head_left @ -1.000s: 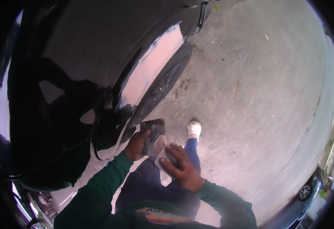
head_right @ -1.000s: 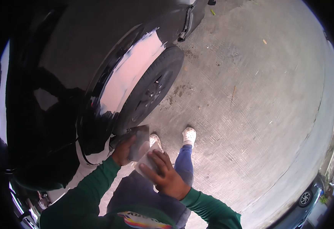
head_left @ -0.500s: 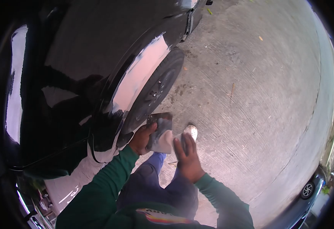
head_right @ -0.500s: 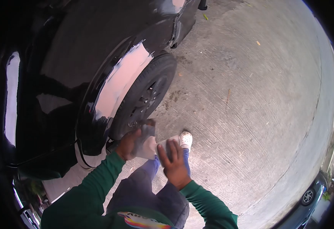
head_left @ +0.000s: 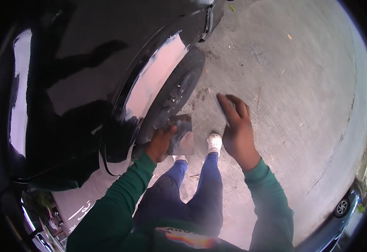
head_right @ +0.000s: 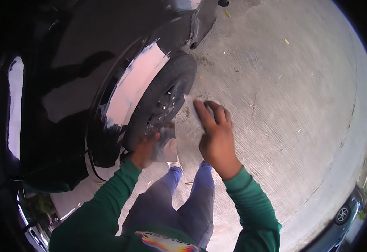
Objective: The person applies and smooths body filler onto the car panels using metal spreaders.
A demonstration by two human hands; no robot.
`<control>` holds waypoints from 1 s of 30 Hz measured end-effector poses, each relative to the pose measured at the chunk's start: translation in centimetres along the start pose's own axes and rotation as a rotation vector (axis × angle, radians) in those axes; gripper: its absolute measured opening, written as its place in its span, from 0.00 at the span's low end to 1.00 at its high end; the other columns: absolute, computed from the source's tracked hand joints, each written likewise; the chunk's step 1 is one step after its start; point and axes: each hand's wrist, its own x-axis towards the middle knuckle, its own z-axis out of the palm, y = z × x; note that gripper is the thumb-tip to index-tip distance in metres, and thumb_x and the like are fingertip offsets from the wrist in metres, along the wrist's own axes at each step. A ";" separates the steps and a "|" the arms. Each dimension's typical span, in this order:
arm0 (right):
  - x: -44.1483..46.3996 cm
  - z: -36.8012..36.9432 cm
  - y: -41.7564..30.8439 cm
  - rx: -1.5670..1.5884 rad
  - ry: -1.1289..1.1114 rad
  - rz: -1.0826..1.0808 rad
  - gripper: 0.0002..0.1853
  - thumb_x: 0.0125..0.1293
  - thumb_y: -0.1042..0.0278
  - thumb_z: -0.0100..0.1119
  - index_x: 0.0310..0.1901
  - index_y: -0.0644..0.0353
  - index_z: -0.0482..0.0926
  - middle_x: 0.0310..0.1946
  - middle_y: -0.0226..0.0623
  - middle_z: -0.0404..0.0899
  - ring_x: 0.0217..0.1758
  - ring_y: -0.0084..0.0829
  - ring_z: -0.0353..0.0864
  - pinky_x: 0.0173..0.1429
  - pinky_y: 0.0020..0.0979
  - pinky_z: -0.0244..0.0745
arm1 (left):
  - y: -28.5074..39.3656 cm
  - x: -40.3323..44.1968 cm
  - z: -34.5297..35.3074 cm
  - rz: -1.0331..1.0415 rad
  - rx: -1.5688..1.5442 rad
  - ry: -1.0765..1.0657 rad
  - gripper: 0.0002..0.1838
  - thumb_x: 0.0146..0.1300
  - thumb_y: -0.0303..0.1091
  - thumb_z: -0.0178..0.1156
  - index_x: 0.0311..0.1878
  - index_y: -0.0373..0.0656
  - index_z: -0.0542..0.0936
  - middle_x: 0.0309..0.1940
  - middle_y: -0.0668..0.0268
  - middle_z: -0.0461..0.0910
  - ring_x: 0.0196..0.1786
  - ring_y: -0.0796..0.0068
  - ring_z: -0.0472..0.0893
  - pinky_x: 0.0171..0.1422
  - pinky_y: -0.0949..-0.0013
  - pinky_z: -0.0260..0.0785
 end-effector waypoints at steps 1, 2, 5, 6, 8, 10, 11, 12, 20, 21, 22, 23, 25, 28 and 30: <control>1.7 0.9 -0.3 0.099 0.054 -0.025 0.48 0.57 0.94 0.50 0.82 0.56 0.80 0.74 0.57 0.80 0.77 0.63 0.79 0.82 0.54 0.76 | -0.8 0.1 -1.3 -0.028 0.121 0.018 0.29 0.86 0.51 0.69 0.78 0.42 0.82 0.66 0.63 0.89 0.64 0.67 0.89 0.68 0.55 0.85; 3.4 2.0 -0.7 0.099 0.057 -0.025 0.48 0.57 0.94 0.50 0.82 0.56 0.80 0.74 0.57 0.80 0.77 0.63 0.79 0.82 0.54 0.76 | -1.4 -0.2 -1.9 -0.059 0.240 0.036 0.29 0.86 0.52 0.69 0.78 0.42 0.83 0.66 0.62 0.89 0.63 0.68 0.88 0.68 0.54 0.84; 7.7 6.0 -1.9 0.318 0.205 0.024 0.46 0.58 0.96 0.45 0.81 0.62 0.79 0.71 0.60 0.81 0.76 0.63 0.81 0.83 0.50 0.76 | -2.0 -1.7 -1.9 -0.086 -0.018 -0.091 0.29 0.85 0.53 0.70 0.76 0.42 0.84 0.65 0.63 0.89 0.62 0.68 0.89 0.68 0.54 0.84; 8.9 7.4 -2.2 0.345 0.275 0.028 0.45 0.60 0.94 0.45 0.81 0.63 0.79 0.70 0.62 0.81 0.76 0.63 0.82 0.82 0.49 0.77 | -3.0 -1.7 -2.6 -0.088 -0.015 -0.091 0.29 0.85 0.53 0.70 0.76 0.42 0.84 0.65 0.63 0.89 0.62 0.68 0.89 0.68 0.54 0.84; 11.1 9.3 -2.7 0.371 0.348 0.038 0.43 0.61 0.93 0.45 0.81 0.64 0.78 0.70 0.63 0.82 0.75 0.64 0.82 0.81 0.49 0.78 | -5.6 -1.0 -4.4 -0.176 -0.120 -0.071 0.29 0.85 0.53 0.71 0.75 0.42 0.85 0.64 0.63 0.90 0.61 0.69 0.89 0.68 0.56 0.84; 12.6 10.8 -3.1 0.363 0.431 0.022 0.42 0.63 0.91 0.47 0.81 0.65 0.79 0.68 0.65 0.82 0.73 0.63 0.83 0.80 0.49 0.79 | -5.2 -2.1 -4.3 -0.162 -0.108 -0.065 0.28 0.85 0.53 0.71 0.74 0.42 0.85 0.63 0.63 0.90 0.60 0.70 0.90 0.68 0.56 0.84; 13.1 11.4 -3.2 0.322 0.447 0.023 0.40 0.63 0.90 0.48 0.80 0.67 0.79 0.67 0.64 0.83 0.70 0.64 0.84 0.77 0.51 0.80 | -5.0 -2.6 -4.1 -0.144 -0.099 -0.058 0.27 0.85 0.52 0.71 0.74 0.42 0.86 0.62 0.64 0.90 0.60 0.71 0.90 0.67 0.57 0.84; 13.3 11.7 -3.4 0.319 0.444 0.030 0.40 0.63 0.90 0.48 0.80 0.67 0.79 0.67 0.64 0.83 0.70 0.64 0.84 0.77 0.51 0.80 | -5.4 -2.5 -4.5 -0.152 -0.100 -0.059 0.27 0.85 0.52 0.71 0.74 0.42 0.86 0.62 0.64 0.90 0.60 0.71 0.90 0.67 0.57 0.84; 11.2 13.6 -6.8 0.300 0.390 0.101 0.43 0.62 0.91 0.52 0.83 0.64 0.75 0.73 0.62 0.78 0.77 0.66 0.76 0.82 0.54 0.75 | -3.4 -4.6 -4.6 -0.202 0.018 0.042 0.29 0.83 0.56 0.71 0.73 0.44 0.86 0.59 0.66 0.90 0.57 0.72 0.90 0.63 0.58 0.85; 10.7 13.8 -7.3 0.299 0.390 0.104 0.43 0.62 0.91 0.52 0.83 0.64 0.75 0.73 0.62 0.78 0.77 0.66 0.76 0.82 0.54 0.75 | -3.8 -4.4 -4.9 -0.205 0.019 0.041 0.29 0.83 0.56 0.71 0.73 0.44 0.86 0.59 0.66 0.90 0.57 0.72 0.90 0.63 0.58 0.85; 10.1 14.0 -7.9 0.311 0.390 0.091 0.45 0.61 0.91 0.52 0.84 0.64 0.74 0.74 0.63 0.76 0.78 0.67 0.76 0.83 0.54 0.75 | -4.2 -4.3 -5.1 -0.189 0.008 0.031 0.29 0.83 0.57 0.70 0.73 0.44 0.86 0.59 0.67 0.90 0.57 0.71 0.90 0.63 0.58 0.85; 9.6 14.1 -8.4 0.323 0.389 0.079 0.46 0.61 0.92 0.52 0.85 0.64 0.72 0.75 0.63 0.75 0.79 0.67 0.75 0.84 0.54 0.74 | -4.6 -4.2 -5.5 -0.174 -0.002 0.021 0.30 0.83 0.58 0.70 0.73 0.44 0.86 0.58 0.67 0.90 0.56 0.70 0.90 0.62 0.57 0.86; 8.3 14.7 -9.5 0.347 0.375 0.094 0.47 0.60 0.92 0.53 0.86 0.62 0.72 0.77 0.62 0.74 0.80 0.67 0.74 0.85 0.55 0.73 | -4.5 -4.2 -5.9 -0.192 0.060 0.028 0.30 0.84 0.59 0.69 0.74 0.45 0.85 0.59 0.67 0.89 0.56 0.70 0.90 0.63 0.57 0.85; 6.0 15.4 -11.1 0.358 0.335 0.117 0.50 0.59 0.92 0.55 0.88 0.58 0.70 0.78 0.61 0.72 0.81 0.67 0.73 0.87 0.56 0.71 | -6.1 -3.1 -7.2 -0.195 0.101 0.019 0.31 0.86 0.58 0.65 0.78 0.45 0.82 0.63 0.65 0.88 0.60 0.68 0.90 0.67 0.56 0.84; 4.2 15.7 -12.1 0.345 0.308 0.135 0.51 0.59 0.91 0.56 0.89 0.56 0.70 0.79 0.59 0.72 0.81 0.66 0.73 0.87 0.56 0.71 | -7.3 -2.3 -8.0 -0.170 0.079 -0.008 0.30 0.88 0.56 0.63 0.80 0.45 0.80 0.66 0.64 0.88 0.64 0.66 0.90 0.71 0.55 0.84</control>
